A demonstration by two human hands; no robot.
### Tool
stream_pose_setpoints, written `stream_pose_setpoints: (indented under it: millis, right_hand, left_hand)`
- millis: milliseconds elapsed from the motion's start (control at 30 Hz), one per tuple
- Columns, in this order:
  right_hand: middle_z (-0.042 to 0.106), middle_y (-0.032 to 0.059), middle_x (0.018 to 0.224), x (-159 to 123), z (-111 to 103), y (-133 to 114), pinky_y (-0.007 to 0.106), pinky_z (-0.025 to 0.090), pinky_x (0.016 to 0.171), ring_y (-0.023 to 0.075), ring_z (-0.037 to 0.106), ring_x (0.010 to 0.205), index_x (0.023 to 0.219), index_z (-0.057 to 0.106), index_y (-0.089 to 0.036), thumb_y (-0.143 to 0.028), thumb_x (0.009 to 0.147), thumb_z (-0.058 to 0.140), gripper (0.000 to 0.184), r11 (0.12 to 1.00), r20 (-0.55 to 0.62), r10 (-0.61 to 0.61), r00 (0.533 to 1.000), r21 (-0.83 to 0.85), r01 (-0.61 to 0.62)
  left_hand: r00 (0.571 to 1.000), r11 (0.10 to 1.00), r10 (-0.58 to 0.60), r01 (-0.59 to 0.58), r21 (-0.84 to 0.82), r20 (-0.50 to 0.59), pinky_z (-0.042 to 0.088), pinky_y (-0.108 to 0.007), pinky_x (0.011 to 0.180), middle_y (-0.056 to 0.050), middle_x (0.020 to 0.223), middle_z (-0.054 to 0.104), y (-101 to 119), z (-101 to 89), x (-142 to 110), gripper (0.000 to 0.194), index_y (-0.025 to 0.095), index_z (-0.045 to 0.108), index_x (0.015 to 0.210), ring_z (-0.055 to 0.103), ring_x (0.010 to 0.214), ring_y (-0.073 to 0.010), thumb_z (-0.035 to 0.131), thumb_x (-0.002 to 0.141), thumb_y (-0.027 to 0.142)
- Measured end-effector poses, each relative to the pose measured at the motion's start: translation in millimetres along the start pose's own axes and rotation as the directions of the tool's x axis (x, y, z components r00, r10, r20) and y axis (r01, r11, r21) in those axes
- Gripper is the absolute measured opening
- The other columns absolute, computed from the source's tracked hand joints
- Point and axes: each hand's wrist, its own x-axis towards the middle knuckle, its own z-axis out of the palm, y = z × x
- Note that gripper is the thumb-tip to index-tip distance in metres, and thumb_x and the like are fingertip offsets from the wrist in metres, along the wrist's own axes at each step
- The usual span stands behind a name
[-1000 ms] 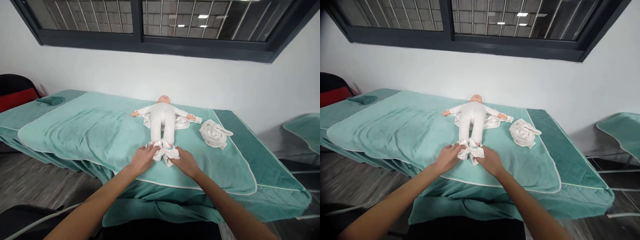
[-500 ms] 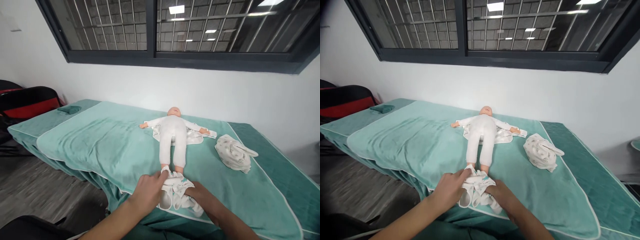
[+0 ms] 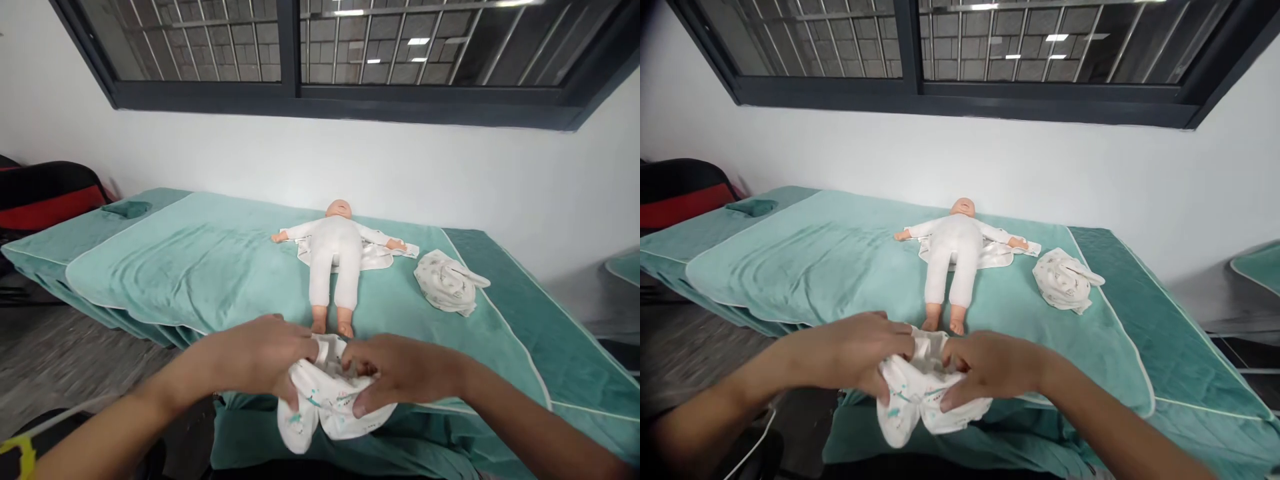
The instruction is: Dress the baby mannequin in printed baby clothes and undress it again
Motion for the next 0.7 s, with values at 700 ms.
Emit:
stream_pose_setpoints:
  millis: [700]
  right_hand:
    - [0.062,0.003,0.085,13.9,-31.2,-30.1,0.035,0.038,0.083,0.018,0.053,0.085,0.073,0.062,-0.019,-0.041,0.093,0.068,0.03,0.752,-0.275,-0.451,0.849,-0.63,0.196]
  left_hand:
    - [0.948,0.872,-0.245,0.123,-0.473,-0.205,0.038,-0.023,0.065,0.003,0.077,0.059,-28.0,-37.0,-46.7,0.035,0.02,0.062,0.086,0.051,0.071,-0.0121,0.053,0.097,0.053]
